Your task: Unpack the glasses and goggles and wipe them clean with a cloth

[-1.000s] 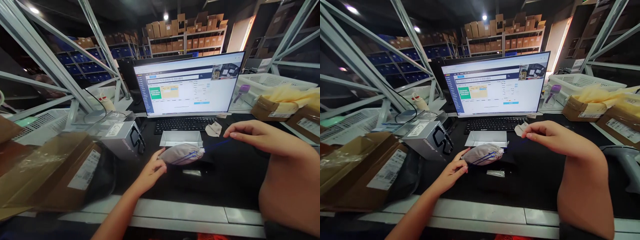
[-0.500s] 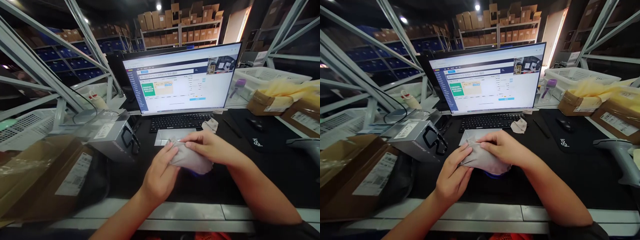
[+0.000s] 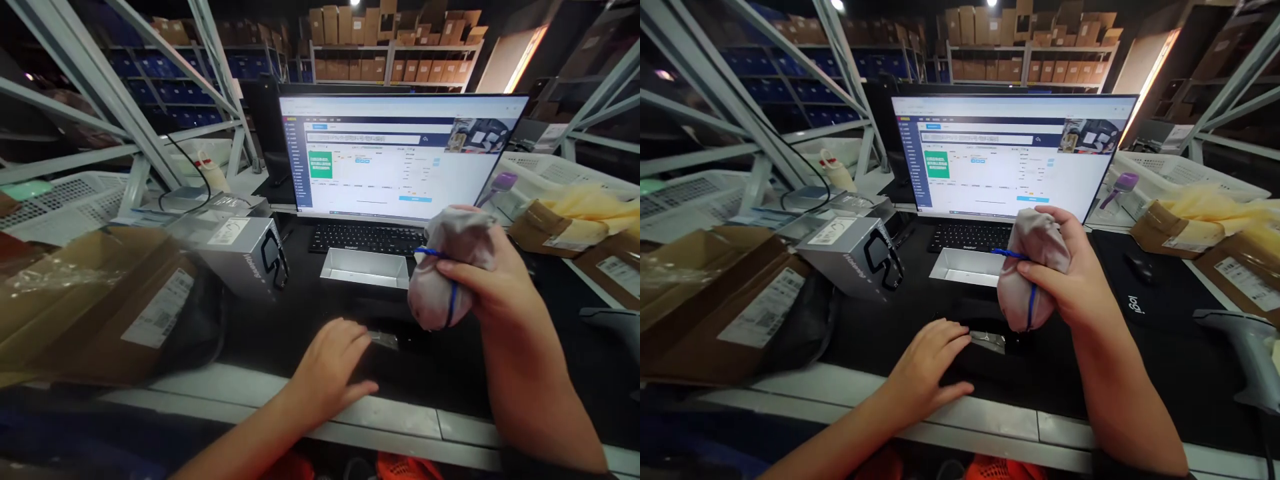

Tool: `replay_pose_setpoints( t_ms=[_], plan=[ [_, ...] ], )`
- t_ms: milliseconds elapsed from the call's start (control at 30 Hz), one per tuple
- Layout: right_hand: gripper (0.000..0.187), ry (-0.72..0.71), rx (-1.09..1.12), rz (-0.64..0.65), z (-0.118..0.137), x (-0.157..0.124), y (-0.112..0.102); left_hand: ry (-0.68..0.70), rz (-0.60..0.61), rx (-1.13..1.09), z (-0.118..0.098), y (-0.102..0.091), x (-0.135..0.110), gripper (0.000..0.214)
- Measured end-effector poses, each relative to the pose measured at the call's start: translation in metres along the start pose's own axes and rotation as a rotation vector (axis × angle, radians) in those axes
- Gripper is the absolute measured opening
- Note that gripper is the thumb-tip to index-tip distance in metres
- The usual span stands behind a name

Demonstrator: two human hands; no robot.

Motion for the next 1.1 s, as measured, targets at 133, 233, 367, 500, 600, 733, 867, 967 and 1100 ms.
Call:
replay_pose_setpoints(
  t_ms=[133, 233, 367, 500, 600, 733, 867, 967, 1100],
  plan=[
    [0.057, 0.003, 0.031, 0.232, 0.008, -0.019, 0.038, 0.02, -0.062, 0.064, -0.012, 0.01, -0.017, 0.022],
    [0.046, -0.068, -0.114, 0.539, 0.007, -0.049, 0.085, 0.067, -0.193, 0.089, -0.021, 0.001, -0.027, 0.027],
    [0.047, -0.299, -0.644, 0.739, -0.014, -0.083, 0.118, 0.099, -0.258, 0.118, -0.027, -0.005, -0.035, 0.023],
    [0.032, -0.283, -1.043, 0.922, -0.041, -0.095, 0.123, 0.073, -0.288, 0.105, -0.027, -0.005, -0.037, 0.023],
    [0.046, -0.248, -0.907, 1.014, -0.042, -0.095, 0.122, 0.052, -0.292, 0.149, -0.027, -0.003, -0.038, 0.024],
    [0.07, -0.161, -0.427, 1.13, -0.034, -0.09, 0.119, -0.138, -0.188, 0.214, -0.012, 0.002, -0.04, 0.022],
    [0.043, -0.027, -0.356, 1.048, -0.029, -0.086, 0.092, -0.286, -0.112, 0.183, 0.0, 0.002, -0.049, 0.042],
    [0.044, -0.054, -0.512, 0.918, -0.026, -0.098, 0.06, -0.27, -0.103, 0.174, -0.003, 0.001, -0.054, 0.049],
    [0.074, -0.323, -0.716, 0.782, -0.021, -0.125, 0.039, -0.312, -0.034, 0.11, -0.003, 0.006, -0.053, 0.067]
  ],
)
Point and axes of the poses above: each hand's wrist, its own x-axis towards the middle knuckle, its own y-axis out of the palm, z = x × y, the point moved 7 cm from there along x, towards the middle knuckle, and after that the axes turned 4 degrees about -z, right-handed, at the moved point
